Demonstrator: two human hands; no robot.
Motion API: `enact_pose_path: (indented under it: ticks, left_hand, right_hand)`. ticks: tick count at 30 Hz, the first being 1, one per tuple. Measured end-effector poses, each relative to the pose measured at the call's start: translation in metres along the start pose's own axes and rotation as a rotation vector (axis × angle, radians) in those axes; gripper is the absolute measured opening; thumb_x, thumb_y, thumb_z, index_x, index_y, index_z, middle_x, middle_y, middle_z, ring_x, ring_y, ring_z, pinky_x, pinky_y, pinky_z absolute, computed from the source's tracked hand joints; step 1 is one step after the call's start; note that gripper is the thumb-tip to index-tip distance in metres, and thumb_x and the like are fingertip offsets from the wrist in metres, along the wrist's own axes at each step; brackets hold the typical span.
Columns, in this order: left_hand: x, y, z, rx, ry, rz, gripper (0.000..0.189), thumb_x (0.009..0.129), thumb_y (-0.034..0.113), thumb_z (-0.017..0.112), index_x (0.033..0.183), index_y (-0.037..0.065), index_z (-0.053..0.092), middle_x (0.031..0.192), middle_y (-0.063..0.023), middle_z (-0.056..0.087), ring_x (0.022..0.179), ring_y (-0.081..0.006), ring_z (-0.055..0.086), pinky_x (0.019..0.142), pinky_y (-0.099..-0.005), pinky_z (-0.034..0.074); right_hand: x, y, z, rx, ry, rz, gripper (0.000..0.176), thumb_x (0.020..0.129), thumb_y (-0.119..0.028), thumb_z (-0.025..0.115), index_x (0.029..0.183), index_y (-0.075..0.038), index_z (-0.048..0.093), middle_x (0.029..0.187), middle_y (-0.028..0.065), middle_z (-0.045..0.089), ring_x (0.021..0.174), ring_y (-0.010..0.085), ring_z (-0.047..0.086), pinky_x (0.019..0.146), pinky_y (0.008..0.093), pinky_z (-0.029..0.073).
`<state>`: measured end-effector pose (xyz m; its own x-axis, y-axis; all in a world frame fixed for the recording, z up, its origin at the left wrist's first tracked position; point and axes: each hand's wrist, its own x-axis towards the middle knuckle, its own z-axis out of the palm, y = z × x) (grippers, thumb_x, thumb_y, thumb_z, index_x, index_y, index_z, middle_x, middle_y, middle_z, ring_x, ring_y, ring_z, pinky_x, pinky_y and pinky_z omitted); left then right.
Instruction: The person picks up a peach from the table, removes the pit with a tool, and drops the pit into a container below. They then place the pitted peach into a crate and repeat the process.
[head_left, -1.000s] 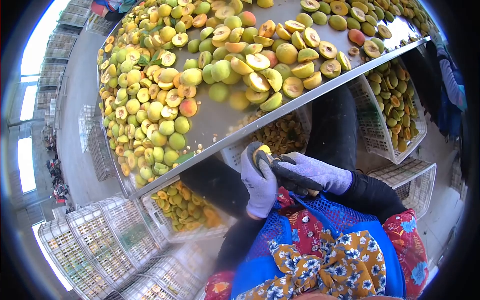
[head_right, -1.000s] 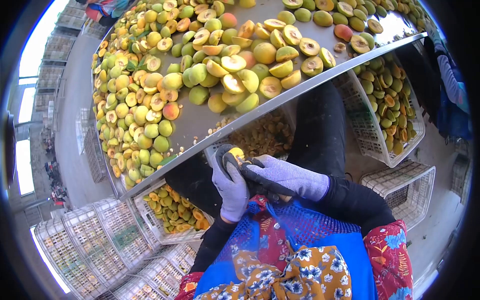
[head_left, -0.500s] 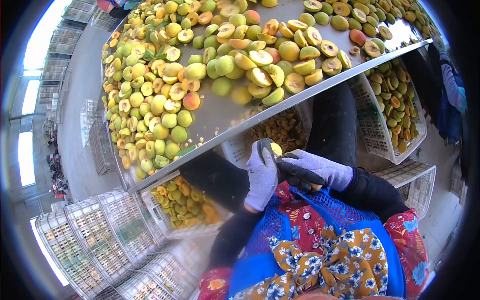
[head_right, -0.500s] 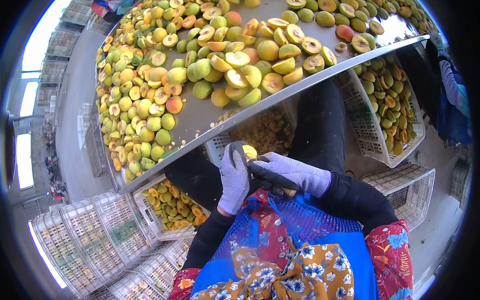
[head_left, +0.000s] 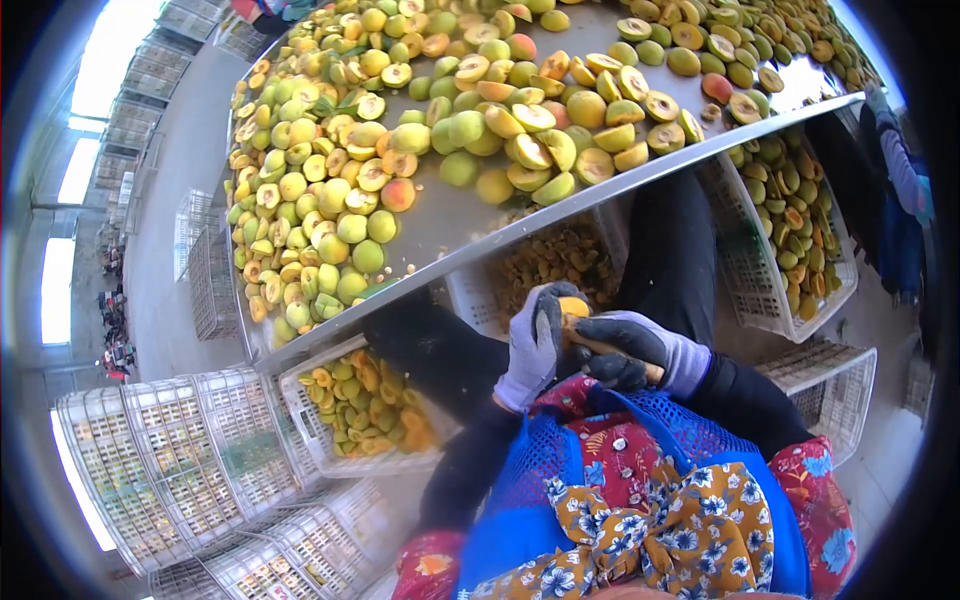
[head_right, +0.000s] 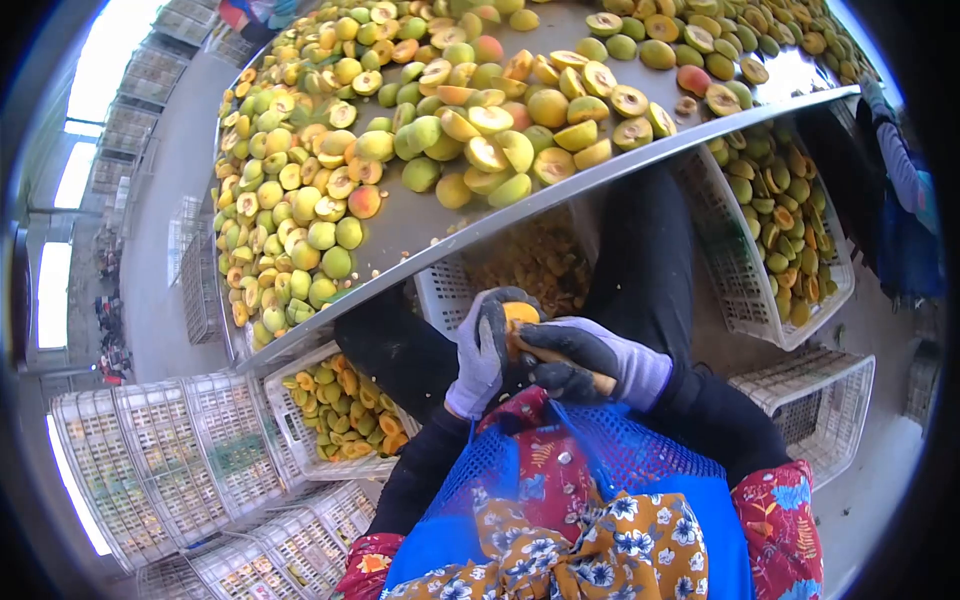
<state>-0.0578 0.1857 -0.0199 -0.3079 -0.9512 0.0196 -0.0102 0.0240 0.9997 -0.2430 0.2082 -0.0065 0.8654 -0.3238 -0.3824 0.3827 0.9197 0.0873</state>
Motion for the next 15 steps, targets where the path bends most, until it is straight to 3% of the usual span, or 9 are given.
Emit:
enact_pose_path:
  ticks: [2, 3, 4, 6, 9, 12, 13, 15]
  left_hand:
    - [-0.006, -0.009, 0.003, -0.235, -0.043, 0.015, 0.036, 0.107, 0.028, 0.038, 0.111, -0.002, 0.058, 0.097, -0.0126, 0.067, 0.090, -0.0180, 0.064, 0.084, -0.0314, 0.051]
    - [-0.010, -0.011, 0.005, -0.255, -0.048, 0.002, 0.036, 0.106, 0.027, 0.039, 0.110, -0.002, 0.059, 0.097, -0.0125, 0.067, 0.090, -0.0182, 0.065, 0.084, -0.0314, 0.051]
    - [-0.010, -0.011, 0.006, -0.276, -0.060, -0.010, 0.035, 0.106, 0.027, 0.039, 0.110, -0.002, 0.059, 0.097, -0.0125, 0.067, 0.090, -0.0184, 0.065, 0.084, -0.0314, 0.051]
    - [-0.010, -0.013, 0.002, -0.212, -0.090, -0.008, 0.034, 0.106, 0.025, 0.039, 0.109, -0.002, 0.060, 0.097, -0.0111, 0.067, 0.089, -0.0183, 0.065, 0.083, -0.0309, 0.051]
    - [-0.013, -0.022, -0.001, -0.105, -0.090, 0.031, 0.033, 0.106, 0.023, 0.039, 0.110, -0.002, 0.060, 0.095, -0.0106, 0.067, 0.088, -0.0179, 0.065, 0.082, -0.0304, 0.051]
    - [-0.012, -0.015, 0.004, -0.220, -0.028, 0.104, 0.033, 0.107, 0.024, 0.039, 0.110, -0.001, 0.060, 0.093, -0.0107, 0.068, 0.085, -0.0181, 0.066, 0.080, -0.0304, 0.051]
    - [-0.011, -0.012, 0.003, -0.216, -0.030, 0.130, 0.033, 0.107, 0.025, 0.039, 0.110, -0.001, 0.060, 0.093, -0.0106, 0.068, 0.086, -0.0181, 0.066, 0.081, -0.0305, 0.051]
    - [-0.009, -0.013, -0.001, -0.197, -0.027, 0.102, 0.034, 0.107, 0.025, 0.039, 0.110, -0.001, 0.060, 0.096, -0.0110, 0.068, 0.088, -0.0184, 0.066, 0.082, -0.0308, 0.051]
  right_hand:
    - [0.007, 0.005, -0.025, 0.323, -0.248, 0.137, 0.038, 0.102, -0.035, 0.051, 0.101, 0.003, 0.053, 0.059, 0.0045, 0.046, 0.040, 0.0067, 0.041, 0.031, 0.0155, 0.033]
    - [0.004, 0.013, -0.020, 0.465, -0.268, 0.100, 0.040, 0.102, -0.032, 0.051, 0.103, 0.008, 0.051, 0.063, 0.0060, 0.047, 0.043, 0.0059, 0.041, 0.031, 0.0138, 0.032]
    - [0.007, 0.015, -0.027, 0.457, -0.371, 0.124, 0.038, 0.102, -0.031, 0.051, 0.105, 0.008, 0.051, 0.067, 0.0072, 0.049, 0.047, 0.0059, 0.043, 0.031, 0.0138, 0.032]
    - [0.003, 0.016, -0.028, 0.430, -0.274, 0.102, 0.038, 0.103, -0.030, 0.050, 0.105, 0.007, 0.050, 0.069, 0.0079, 0.049, 0.048, 0.0063, 0.045, 0.032, 0.0135, 0.033]
    - [0.003, 0.020, -0.012, 0.153, -0.040, -0.060, 0.038, 0.103, -0.030, 0.049, 0.108, 0.007, 0.050, 0.069, 0.0086, 0.051, 0.048, 0.0067, 0.047, 0.034, 0.0149, 0.037]
    - [0.017, 0.022, -0.040, 0.377, -0.394, 0.045, 0.039, 0.102, -0.032, 0.050, 0.110, 0.006, 0.052, 0.069, 0.0086, 0.054, 0.046, 0.0074, 0.048, 0.036, 0.0170, 0.040]
    - [0.013, 0.023, -0.036, 0.276, -0.135, -0.079, 0.038, 0.101, -0.032, 0.051, 0.107, 0.005, 0.055, 0.066, 0.0069, 0.055, 0.043, 0.0077, 0.047, 0.040, 0.0195, 0.044]
    - [0.009, 0.016, -0.023, 0.228, -0.158, 0.001, 0.036, 0.101, -0.032, 0.051, 0.104, 0.004, 0.056, 0.065, 0.0055, 0.055, 0.043, 0.0080, 0.048, 0.043, 0.0204, 0.045]
